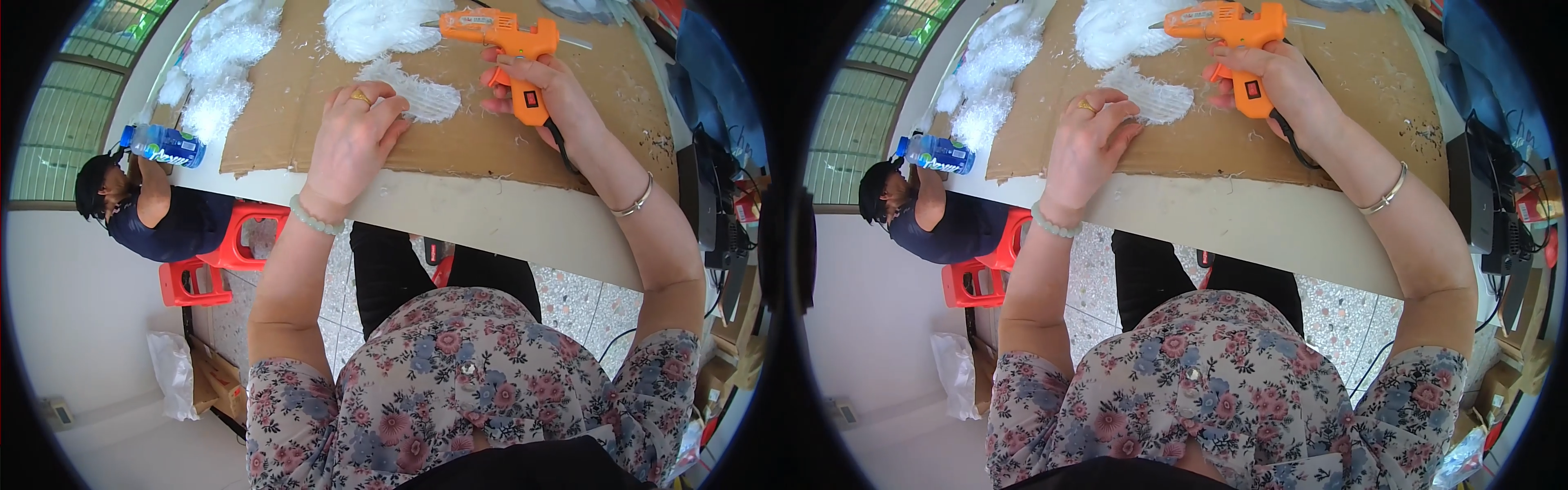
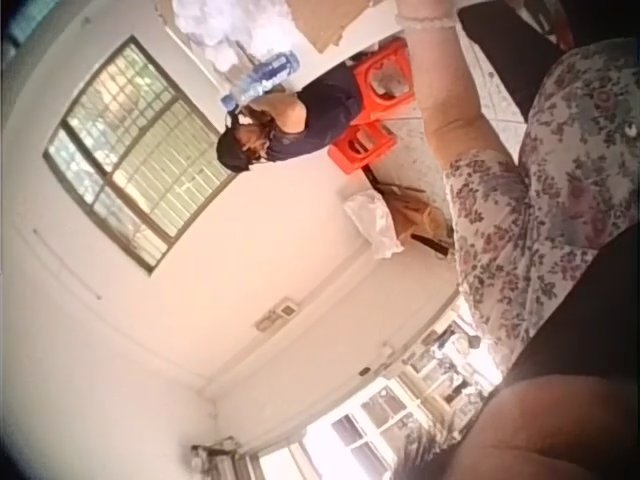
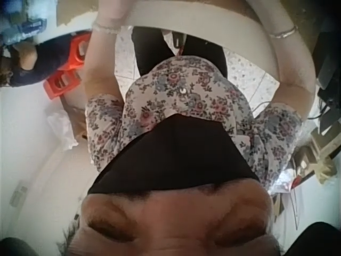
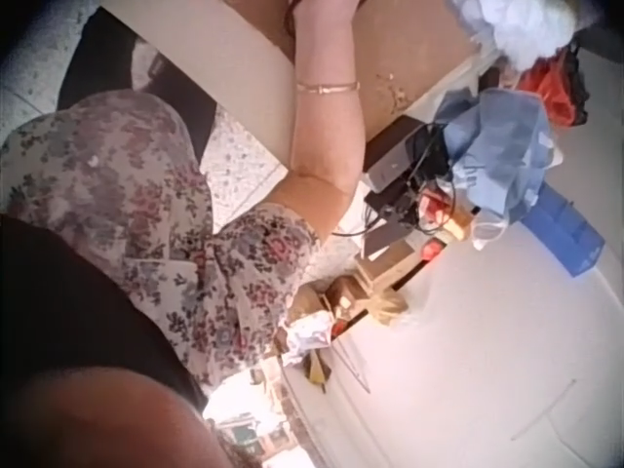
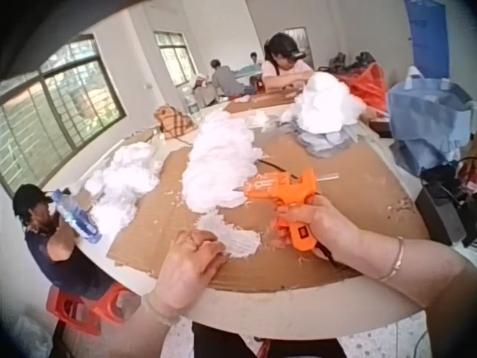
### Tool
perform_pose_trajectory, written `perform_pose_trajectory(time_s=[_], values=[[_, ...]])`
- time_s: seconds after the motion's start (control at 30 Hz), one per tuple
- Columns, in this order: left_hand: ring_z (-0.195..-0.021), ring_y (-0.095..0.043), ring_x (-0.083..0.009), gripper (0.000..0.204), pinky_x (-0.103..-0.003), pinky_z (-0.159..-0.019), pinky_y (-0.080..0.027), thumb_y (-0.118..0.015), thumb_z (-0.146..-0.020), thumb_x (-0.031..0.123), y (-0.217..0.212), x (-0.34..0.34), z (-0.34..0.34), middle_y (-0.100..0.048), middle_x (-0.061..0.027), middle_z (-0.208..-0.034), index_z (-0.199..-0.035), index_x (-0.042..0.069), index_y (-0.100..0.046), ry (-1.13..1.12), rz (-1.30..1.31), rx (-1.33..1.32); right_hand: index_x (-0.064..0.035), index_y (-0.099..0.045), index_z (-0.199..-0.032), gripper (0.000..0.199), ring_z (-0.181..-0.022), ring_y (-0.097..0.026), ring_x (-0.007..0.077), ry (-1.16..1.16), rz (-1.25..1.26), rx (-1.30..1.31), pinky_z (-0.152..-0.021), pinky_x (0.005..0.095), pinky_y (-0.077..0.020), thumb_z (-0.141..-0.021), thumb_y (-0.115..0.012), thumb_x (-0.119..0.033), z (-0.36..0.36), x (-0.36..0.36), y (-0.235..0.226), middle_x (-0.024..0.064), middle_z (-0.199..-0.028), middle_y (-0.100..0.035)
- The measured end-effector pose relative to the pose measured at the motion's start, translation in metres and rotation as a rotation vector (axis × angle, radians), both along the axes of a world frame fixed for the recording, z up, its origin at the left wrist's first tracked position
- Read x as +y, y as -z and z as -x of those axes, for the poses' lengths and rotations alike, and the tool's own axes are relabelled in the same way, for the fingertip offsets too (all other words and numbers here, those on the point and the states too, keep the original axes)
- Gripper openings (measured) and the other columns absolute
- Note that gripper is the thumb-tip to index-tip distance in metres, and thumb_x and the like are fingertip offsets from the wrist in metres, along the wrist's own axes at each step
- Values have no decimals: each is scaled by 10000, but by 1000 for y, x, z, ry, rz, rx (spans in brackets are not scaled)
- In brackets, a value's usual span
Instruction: Gluing white stuffing material onto a template using a hot glue gun.
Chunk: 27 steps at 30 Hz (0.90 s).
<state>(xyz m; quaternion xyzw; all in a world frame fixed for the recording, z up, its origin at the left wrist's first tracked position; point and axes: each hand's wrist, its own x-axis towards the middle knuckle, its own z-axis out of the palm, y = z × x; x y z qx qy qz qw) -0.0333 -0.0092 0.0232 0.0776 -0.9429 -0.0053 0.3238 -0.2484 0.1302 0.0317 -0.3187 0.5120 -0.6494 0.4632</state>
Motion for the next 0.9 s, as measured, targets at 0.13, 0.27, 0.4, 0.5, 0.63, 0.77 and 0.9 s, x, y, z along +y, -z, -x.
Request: perform_pose_trajectory(time_s=[0.13,0.27,0.4,0.5,0.63,0.77,0.9], values=[[-814,-601,-288,119,-401,-778,-463,-685,-730,23,5,-6,6,-616,-77,-894,-829,51,-624,-30,-102,-16,8,-553,-1173,335,-772,-559,100,49,24,-35,-780,317,-552,-901,-559,-187,-7,2,-6,65,-915,-606],[-780,-603,-303,79,-402,-730,-474,-661,-750,27,6,-15,14,-613,-96,-877,-794,39,-597,-102,-310,-76,6,-555,-1169,333,-776,-564,101,52,37,-24,-772,317,-554,-901,-558,-191,-5,1,-4,67,-923,-609],[-681,-611,-305,84,-404,-630,-487,-659,-754,52,8,-22,21,-616,-103,-782,-802,49,-590,-119,-250,-95,15,-549,-1174,341,-809,-585,111,16,56,-4,-767,323,-560,-902,-555,-191,-2,0,-2,75,-933,-612],[-632,-617,-297,80,-402,-597,-492,-663,-762,74,2,-20,26,-624,-104,-716,-807,58,-598,-192,-273,-137,19,-546,-1178,347,-828,-594,119,19,64,-4,-770,328,-563,-904,-552,-194,-2,-1,-1,81,-936,-614],[-662,-652,-265,78,-367,-623,-511,-627,-825,124,-2,-28,24,-668,-112,-725,-857,55,-644,-266,-330,-101,23,-544,-1181,355,-829,-595,124,14,70,3,-771,330,-563,-906,-555,-202,0,-3,2,86,-939,-612],[-694,-672,-246,152,-340,-652,-522,-577,-874,152,2,-40,19,-692,-114,-774,-934,49,-670,-264,-585,-75,43,-534,-1158,361,-850,-605,146,-4,92,24,-781,289,-564,-896,-572,-203,4,-5,7,110,-964,-614],[-698,-675,-239,193,-322,-663,-524,-545,-895,161,-2,-42,18,-699,-112,-787,-983,44,-672,-222,-661,-78,44,-536,-1150,360,-853,-599,142,-7,109,15,-776,286,-568,-893,-575,-205,4,-6,7,110,-963,-610]])
